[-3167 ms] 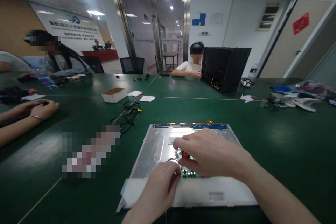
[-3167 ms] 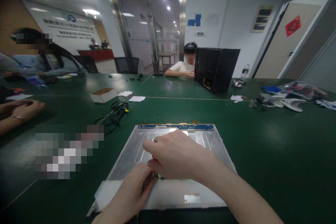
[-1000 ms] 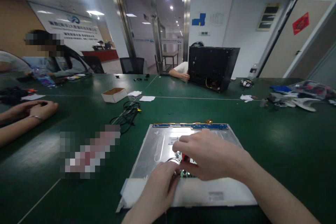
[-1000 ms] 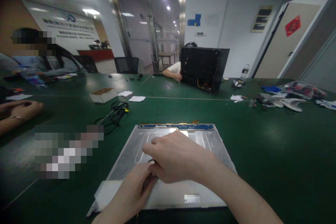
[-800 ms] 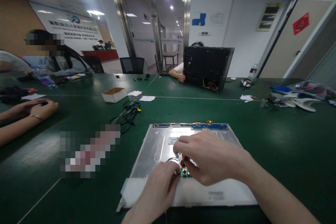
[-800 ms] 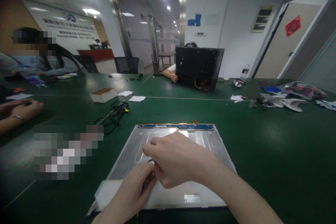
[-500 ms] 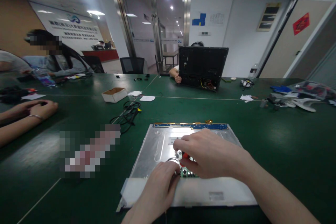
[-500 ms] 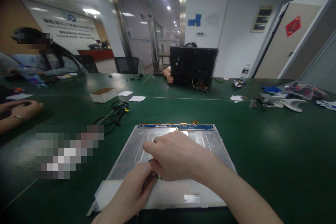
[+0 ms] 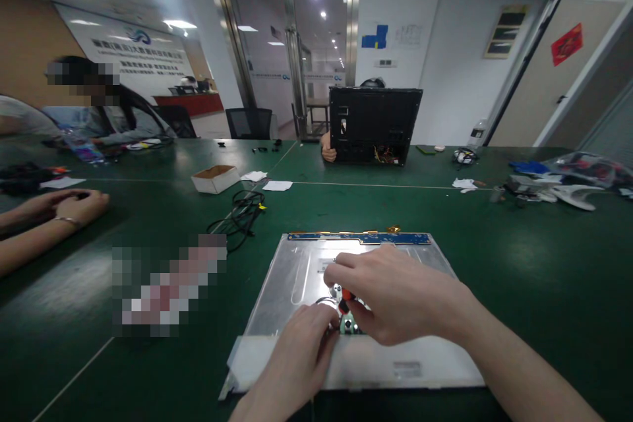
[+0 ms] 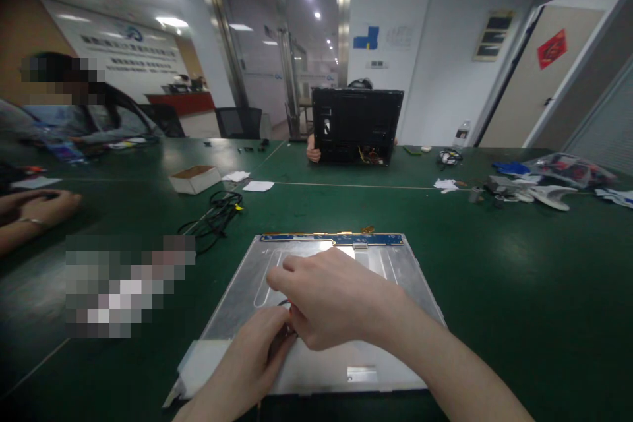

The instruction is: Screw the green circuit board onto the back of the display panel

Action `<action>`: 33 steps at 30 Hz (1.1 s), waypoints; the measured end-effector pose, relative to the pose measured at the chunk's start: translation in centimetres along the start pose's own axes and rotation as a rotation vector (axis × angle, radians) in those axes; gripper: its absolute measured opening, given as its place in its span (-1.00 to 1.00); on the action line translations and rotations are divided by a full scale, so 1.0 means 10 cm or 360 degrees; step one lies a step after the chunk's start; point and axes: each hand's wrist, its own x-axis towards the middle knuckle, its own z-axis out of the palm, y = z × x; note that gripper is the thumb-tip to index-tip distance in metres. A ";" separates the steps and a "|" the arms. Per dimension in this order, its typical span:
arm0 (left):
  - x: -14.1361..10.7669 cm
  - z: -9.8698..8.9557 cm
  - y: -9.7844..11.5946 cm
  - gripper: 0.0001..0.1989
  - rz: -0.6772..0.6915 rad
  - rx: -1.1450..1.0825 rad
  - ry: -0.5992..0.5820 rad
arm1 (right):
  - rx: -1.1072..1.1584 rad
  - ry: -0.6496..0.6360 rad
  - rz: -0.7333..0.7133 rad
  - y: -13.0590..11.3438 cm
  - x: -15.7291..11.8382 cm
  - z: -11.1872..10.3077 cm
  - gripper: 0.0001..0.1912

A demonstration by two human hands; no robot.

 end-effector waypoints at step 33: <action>0.01 -0.02 0.03 -0.84 0.0024 -0.0019 0.0036 | -0.0056 -0.0011 0.0138 0.01 0.02 -0.01 -0.77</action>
